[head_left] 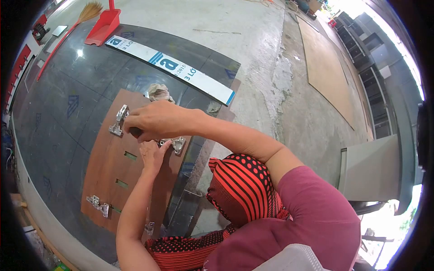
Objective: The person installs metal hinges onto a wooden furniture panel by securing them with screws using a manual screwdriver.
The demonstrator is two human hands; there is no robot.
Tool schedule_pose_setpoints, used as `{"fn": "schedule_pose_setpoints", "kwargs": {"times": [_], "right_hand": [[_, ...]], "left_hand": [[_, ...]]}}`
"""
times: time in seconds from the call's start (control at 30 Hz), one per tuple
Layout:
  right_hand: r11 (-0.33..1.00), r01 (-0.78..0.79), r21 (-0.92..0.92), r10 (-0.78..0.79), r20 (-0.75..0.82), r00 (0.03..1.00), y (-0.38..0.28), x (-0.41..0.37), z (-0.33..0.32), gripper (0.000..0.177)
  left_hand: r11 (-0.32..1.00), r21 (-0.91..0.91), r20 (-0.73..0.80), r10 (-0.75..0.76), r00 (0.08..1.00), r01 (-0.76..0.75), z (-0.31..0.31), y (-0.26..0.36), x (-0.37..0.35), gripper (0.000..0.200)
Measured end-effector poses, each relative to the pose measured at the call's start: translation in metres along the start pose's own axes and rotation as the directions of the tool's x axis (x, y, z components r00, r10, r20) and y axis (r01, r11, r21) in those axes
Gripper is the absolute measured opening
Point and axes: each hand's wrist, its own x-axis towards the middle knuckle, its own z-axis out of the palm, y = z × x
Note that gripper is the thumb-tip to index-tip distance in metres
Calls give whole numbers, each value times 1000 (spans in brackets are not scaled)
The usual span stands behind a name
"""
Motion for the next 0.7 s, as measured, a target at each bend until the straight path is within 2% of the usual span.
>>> {"fn": "schedule_pose_setpoints", "kwargs": {"times": [0.03,0.07,0.13,0.23,0.3,0.37,0.5,0.57,0.63,0.7], "right_hand": [[1000,16,-13,-16,-1,1000,1,0,-1,30],[999,31,-27,-31,-2,1000,1,0,-2,30],[1000,6,-19,-5,7,1000,-2,0,-4,31],[1000,-22,-15,22,-10,1000,-2,-1,-2,32],[1000,-21,-21,20,-37,999,-2,0,-1,33],[999,-15,-39,13,-57,998,-3,0,-3,43],[1000,-13,-4,13,-64,998,-7,-1,-9,42],[999,-46,-27,46,22,999,-7,-1,-9,33],[999,-46,-26,47,19,999,-3,-2,-6,33],[999,-43,-25,43,18,999,-2,-2,-6,33]], "left_hand": [[999,15,-109,38,993,-37,-2,3,0,60],[999,15,-109,39,993,-38,-5,5,0,60],[998,25,83,-67,994,65,-13,12,1,65],[997,-19,136,-71,988,75,-11,7,3,65],[999,0,98,-45,994,46,-5,2,2,64],[1000,18,62,-19,998,18,-6,3,2,63],[996,92,48,-22,999,17,10,-9,3,59],[991,132,36,-2,999,-3,18,-15,3,59],[979,203,48,-8,999,-2,22,-19,3,59],[989,147,72,-34,997,23,2,0,2,59]]}}
